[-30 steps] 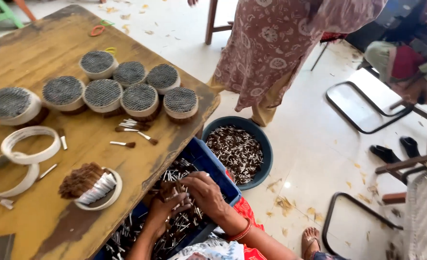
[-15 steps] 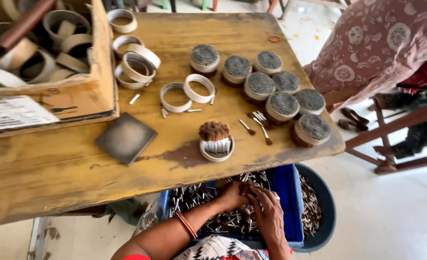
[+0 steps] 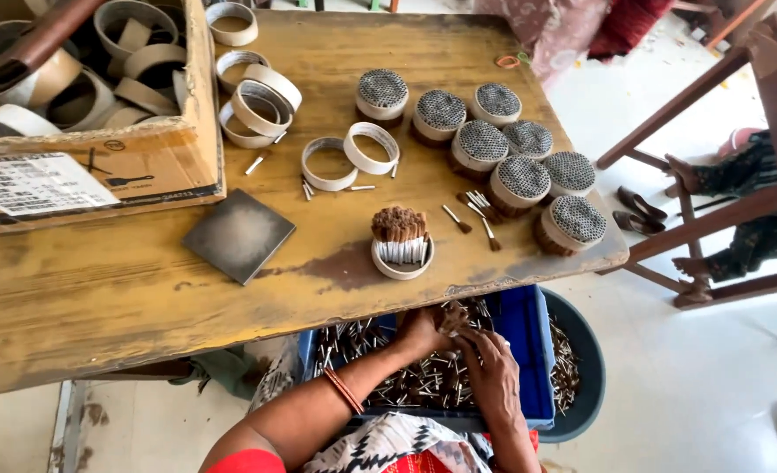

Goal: The recorder is sorting and assembling metal pins and bristle components into circular brush housings as part of a manufacturing process.

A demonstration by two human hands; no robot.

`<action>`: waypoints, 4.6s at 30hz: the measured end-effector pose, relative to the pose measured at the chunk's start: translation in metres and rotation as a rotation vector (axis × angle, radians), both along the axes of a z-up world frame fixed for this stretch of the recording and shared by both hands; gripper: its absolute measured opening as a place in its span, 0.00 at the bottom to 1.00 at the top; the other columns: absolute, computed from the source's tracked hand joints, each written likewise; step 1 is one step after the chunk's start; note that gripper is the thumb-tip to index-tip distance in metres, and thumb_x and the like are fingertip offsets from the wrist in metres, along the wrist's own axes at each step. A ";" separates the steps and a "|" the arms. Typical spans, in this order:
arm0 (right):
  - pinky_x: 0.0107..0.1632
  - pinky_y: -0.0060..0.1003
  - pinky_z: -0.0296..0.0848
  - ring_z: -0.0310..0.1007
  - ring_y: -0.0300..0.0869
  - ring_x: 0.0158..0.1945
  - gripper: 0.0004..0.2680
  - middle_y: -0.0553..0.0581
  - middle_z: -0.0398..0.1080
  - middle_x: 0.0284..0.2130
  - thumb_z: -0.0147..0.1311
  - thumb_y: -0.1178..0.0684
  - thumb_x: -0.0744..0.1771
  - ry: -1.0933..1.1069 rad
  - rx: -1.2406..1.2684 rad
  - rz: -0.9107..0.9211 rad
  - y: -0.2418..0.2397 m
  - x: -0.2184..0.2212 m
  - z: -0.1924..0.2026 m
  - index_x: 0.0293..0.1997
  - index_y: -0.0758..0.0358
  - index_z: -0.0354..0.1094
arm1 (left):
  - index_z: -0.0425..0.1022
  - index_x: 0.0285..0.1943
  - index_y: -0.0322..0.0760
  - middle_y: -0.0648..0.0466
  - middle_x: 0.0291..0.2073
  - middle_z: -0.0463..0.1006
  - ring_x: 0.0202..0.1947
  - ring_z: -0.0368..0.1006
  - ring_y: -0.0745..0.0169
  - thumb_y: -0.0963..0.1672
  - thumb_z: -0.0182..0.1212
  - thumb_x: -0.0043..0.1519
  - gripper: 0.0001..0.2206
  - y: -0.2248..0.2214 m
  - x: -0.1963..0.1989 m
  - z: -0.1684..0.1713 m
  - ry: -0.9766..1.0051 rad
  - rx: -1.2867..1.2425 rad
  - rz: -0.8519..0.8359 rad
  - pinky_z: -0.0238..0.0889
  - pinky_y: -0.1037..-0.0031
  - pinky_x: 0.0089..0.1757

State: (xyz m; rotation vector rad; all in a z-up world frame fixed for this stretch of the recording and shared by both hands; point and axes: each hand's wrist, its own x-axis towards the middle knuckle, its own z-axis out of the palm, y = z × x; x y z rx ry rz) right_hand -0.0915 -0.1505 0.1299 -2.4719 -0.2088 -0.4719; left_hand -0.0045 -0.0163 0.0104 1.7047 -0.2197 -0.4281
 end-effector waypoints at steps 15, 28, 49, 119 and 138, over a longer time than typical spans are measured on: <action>0.64 0.54 0.60 0.57 0.66 0.64 0.35 0.73 0.57 0.62 0.72 0.47 0.57 -0.069 -0.042 0.222 0.010 0.003 0.017 0.68 0.68 0.55 | 0.75 0.56 0.35 0.52 0.48 0.79 0.49 0.76 0.60 0.41 0.70 0.55 0.20 0.008 -0.013 0.006 0.718 -0.543 -0.292 0.76 0.66 0.43; 0.69 0.52 0.60 0.64 0.60 0.67 0.20 0.67 0.66 0.61 0.61 0.60 0.65 -0.064 0.045 0.322 0.001 0.015 0.012 0.65 0.62 0.65 | 0.72 0.56 0.45 0.59 0.46 0.80 0.44 0.78 0.63 0.42 0.64 0.58 0.16 0.013 -0.007 0.017 0.769 -0.713 0.061 0.74 0.68 0.36; 0.66 0.52 0.57 0.55 0.64 0.67 0.39 0.73 0.55 0.65 0.71 0.44 0.55 0.005 -0.037 0.203 0.001 0.018 0.015 0.71 0.65 0.53 | 0.70 0.57 0.40 0.56 0.48 0.75 0.47 0.79 0.58 0.37 0.66 0.55 0.21 0.017 -0.004 0.047 0.793 -0.647 -0.063 0.80 0.56 0.43; 0.66 0.55 0.59 0.62 0.57 0.64 0.30 0.63 0.63 0.59 0.65 0.40 0.59 -0.078 0.015 0.259 -0.011 0.019 -0.008 0.64 0.61 0.62 | 0.73 0.60 0.42 0.59 0.51 0.78 0.49 0.75 0.69 0.41 0.64 0.55 0.21 0.038 -0.010 -0.005 0.897 -0.363 -0.036 0.73 0.72 0.39; 0.60 0.42 0.70 0.71 0.46 0.53 0.09 0.56 0.73 0.49 0.57 0.56 0.69 -0.039 0.160 0.328 -0.020 0.010 -0.050 0.55 0.60 0.72 | 0.74 0.63 0.38 0.49 0.48 0.83 0.45 0.79 0.63 0.37 0.69 0.48 0.29 0.030 -0.006 -0.029 -0.079 0.150 -0.139 0.73 0.71 0.43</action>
